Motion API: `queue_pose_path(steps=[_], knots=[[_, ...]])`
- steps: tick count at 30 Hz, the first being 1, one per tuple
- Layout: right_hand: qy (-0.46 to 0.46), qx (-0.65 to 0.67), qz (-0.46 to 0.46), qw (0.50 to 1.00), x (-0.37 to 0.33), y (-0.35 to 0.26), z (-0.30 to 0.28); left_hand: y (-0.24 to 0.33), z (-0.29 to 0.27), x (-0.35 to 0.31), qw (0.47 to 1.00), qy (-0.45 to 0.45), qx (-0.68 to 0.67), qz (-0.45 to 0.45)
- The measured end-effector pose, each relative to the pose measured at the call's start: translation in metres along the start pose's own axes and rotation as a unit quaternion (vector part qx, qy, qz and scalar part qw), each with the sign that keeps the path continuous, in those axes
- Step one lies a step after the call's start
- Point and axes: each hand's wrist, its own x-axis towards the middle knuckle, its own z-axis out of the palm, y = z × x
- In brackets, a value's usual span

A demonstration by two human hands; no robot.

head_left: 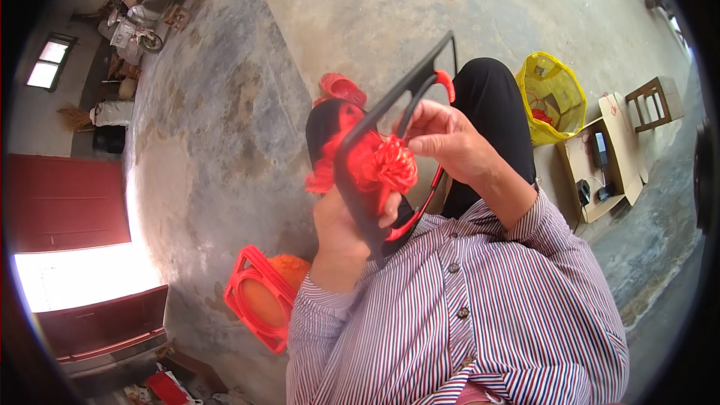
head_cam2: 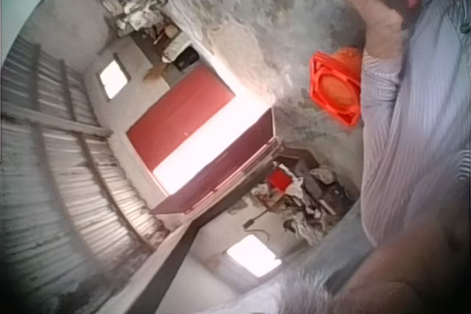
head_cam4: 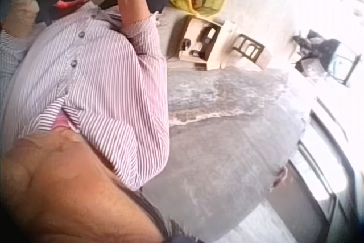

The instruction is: The person weaves red plastic string onto a black plastic frame by hand.

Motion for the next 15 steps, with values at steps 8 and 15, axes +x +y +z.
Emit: queue_pose_path(steps=[8, 15], knots=[[0.049, -0.033, -0.017, 0.998, -0.015, 0.003, 0.030, -0.009, -0.008, 0.009, 0.991, 0.064, 0.073, 0.093], [0.055, -0.013, -0.160, 0.985, -0.031, -0.032, -0.003, 0.009, -0.029, 0.001, 0.985, 0.082, 0.051, 0.140]])
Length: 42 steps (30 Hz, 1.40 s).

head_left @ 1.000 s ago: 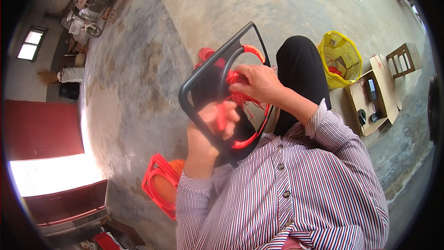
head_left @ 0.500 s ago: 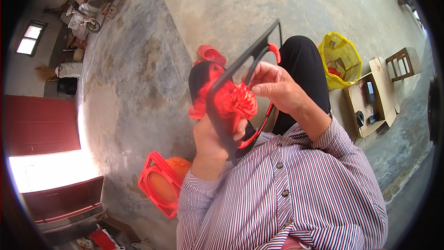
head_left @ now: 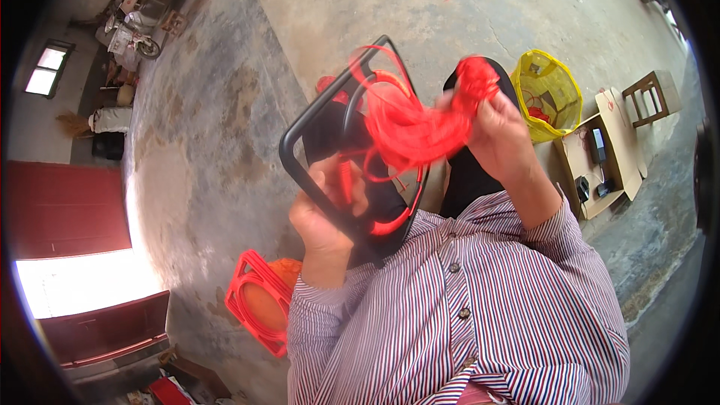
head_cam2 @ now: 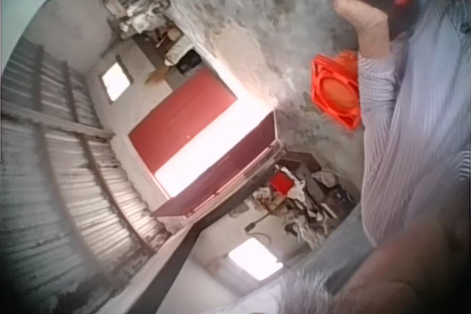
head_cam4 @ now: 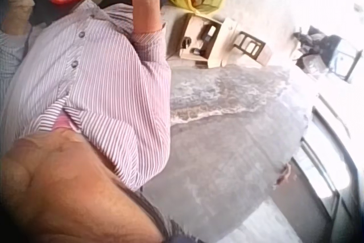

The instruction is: The person weaves red plastic string onto a black plastic frame by hand.

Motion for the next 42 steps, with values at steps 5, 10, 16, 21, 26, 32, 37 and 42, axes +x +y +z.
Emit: queue_pose_path(steps=[5, 10, 16, 21, 26, 32, 37, 42], knots=[[-0.018, -0.451, 0.039, 0.891, -0.019, 0.025, -0.013, 0.003, 0.001, 0.001, 0.999, 0.003, -0.002, -0.036], [-0.014, -0.477, 0.103, 0.872, 0.012, 0.051, -0.020, 0.009, 0.011, 0.003, 0.982, 0.021, 0.095, -0.159], [0.009, -0.040, 0.131, 0.991, -0.004, 0.023, -0.029, 0.012, -0.006, 0.007, 0.991, -0.014, 0.047, -0.123], [0.099, 0.181, 0.015, 0.978, 0.021, 0.021, -0.042, 0.009, -0.004, 0.006, 0.990, -0.024, 0.026, -0.139], [-0.044, 0.308, 0.035, 0.950, 0.015, -0.013, -0.103, 0.023, -0.032, 0.006, 0.992, -0.021, -0.044, -0.114], [-0.032, -0.492, 0.158, 0.856, -0.033, 0.003, -0.075, 0.028, -0.050, 0.002, 0.992, -0.046, -0.052, -0.107], [-0.180, -0.796, 0.161, 0.555, -0.040, 0.049, -0.036, 0.028, -0.039, 0.001, 0.989, -0.045, -0.025, -0.136], [-0.169, -0.655, 0.178, 0.714, -0.016, 0.055, -0.055, 0.014, -0.007, -0.003, 0.995, -0.064, 0.042, -0.068]])
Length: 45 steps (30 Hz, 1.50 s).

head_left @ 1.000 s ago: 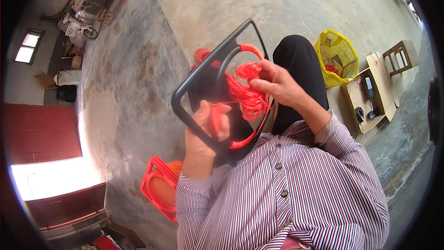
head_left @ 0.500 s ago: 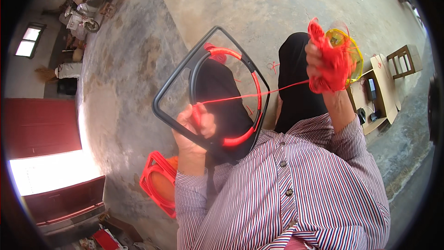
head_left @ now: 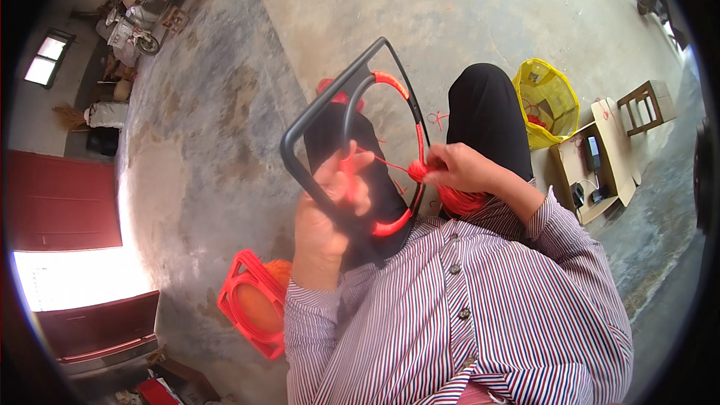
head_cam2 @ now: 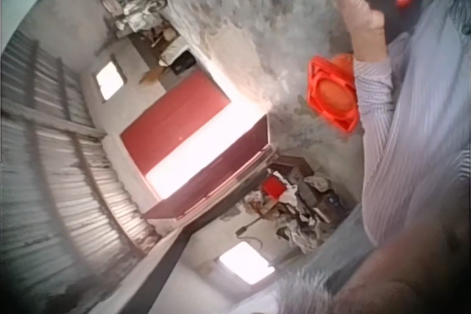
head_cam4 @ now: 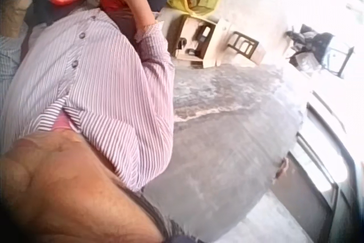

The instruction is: The person weaves red plastic string onto a black plastic frame by hand.

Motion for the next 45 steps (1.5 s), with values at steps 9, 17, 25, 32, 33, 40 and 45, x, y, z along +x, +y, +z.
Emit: queue_pose_path(steps=[9, 17, 25, 32, 33, 40, 45], knots=[[0.010, 0.549, -0.062, 0.833, 0.040, -0.075, -0.026, -0.020, 0.039, -0.004, 0.992, -0.045, -0.080, -0.092], [0.040, 0.603, -0.051, 0.795, 0.019, -0.066, -0.036, -0.022, 0.038, -0.001, 0.980, 0.128, -0.144, -0.054], [0.058, 0.558, -0.093, 0.822, 0.002, -0.102, -0.017, -0.035, 0.019, 0.008, 0.998, 0.052, -0.038, -0.006], [0.305, 0.727, -0.095, 0.608, 0.001, -0.066, -0.073, -0.012, 0.012, 0.002, 0.992, 0.067, -0.092, 0.056], [0.346, 0.743, -0.025, 0.573, -0.001, -0.072, -0.081, -0.010, 0.000, 0.000, 0.991, 0.076, -0.094, 0.065], [0.019, 0.821, -0.072, 0.566, -0.039, 0.060, -0.066, 0.006, -0.025, 0.000, 0.984, 0.146, -0.086, 0.057], [0.188, -0.024, 0.093, 0.978, -0.027, 0.005, -0.038, 0.016, -0.048, -0.010, 0.990, 0.116, -0.072, 0.021]])
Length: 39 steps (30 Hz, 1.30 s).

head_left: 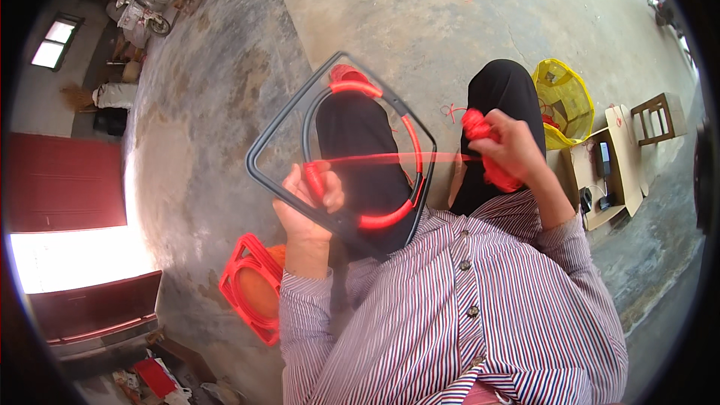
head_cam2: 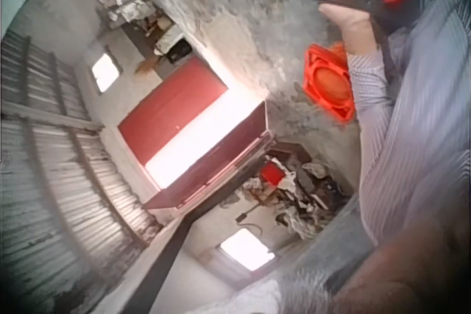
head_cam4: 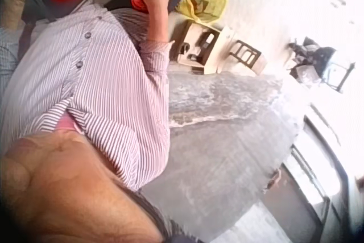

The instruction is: The person weaves red plastic string onto a black plastic frame by hand.

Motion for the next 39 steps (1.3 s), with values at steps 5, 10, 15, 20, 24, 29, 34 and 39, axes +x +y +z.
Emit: queue_pose_path(steps=[5, 10, 15, 20, 24, 29, 34, 39], knots=[[-0.136, -0.319, -0.060, 0.936, 0.002, -0.005, 0.037, -0.003, 0.006, -0.006, 0.999, 0.036, 0.016, -0.023], [-0.140, -0.350, -0.060, 0.924, 0.014, -0.001, 0.037, -0.010, 0.017, -0.009, 0.997, -0.054, 0.055, -0.007], [-0.108, -0.215, -0.090, 0.966, 0.021, -0.031, 0.036, -0.025, 0.045, -0.015, 0.994, -0.075, 0.045, 0.063], [-0.063, 0.197, -0.083, 0.975, 0.043, -0.086, 0.033, -0.040, 0.063, -0.021, 0.989, -0.137, 0.018, -0.043], [-0.214, 0.597, -0.089, 0.768, 0.034, -0.105, 0.026, -0.037, 0.074, -0.014, 0.966, -0.212, -0.038, -0.140], [-0.210, 0.618, -0.050, 0.756, 0.026, -0.095, 0.023, -0.057, 0.069, -0.020, 0.998, -0.001, -0.051, 0.030], [-0.131, 0.478, -0.150, 0.856, -0.001, -0.110, 0.030, -0.048, 0.062, -0.004, 1.000, -0.024, 0.003, -0.006], [-0.025, 0.533, -0.144, 0.833, 0.005, -0.108, 0.015, -0.053, 0.065, -0.003, 1.000, -0.020, -0.013, -0.017]])
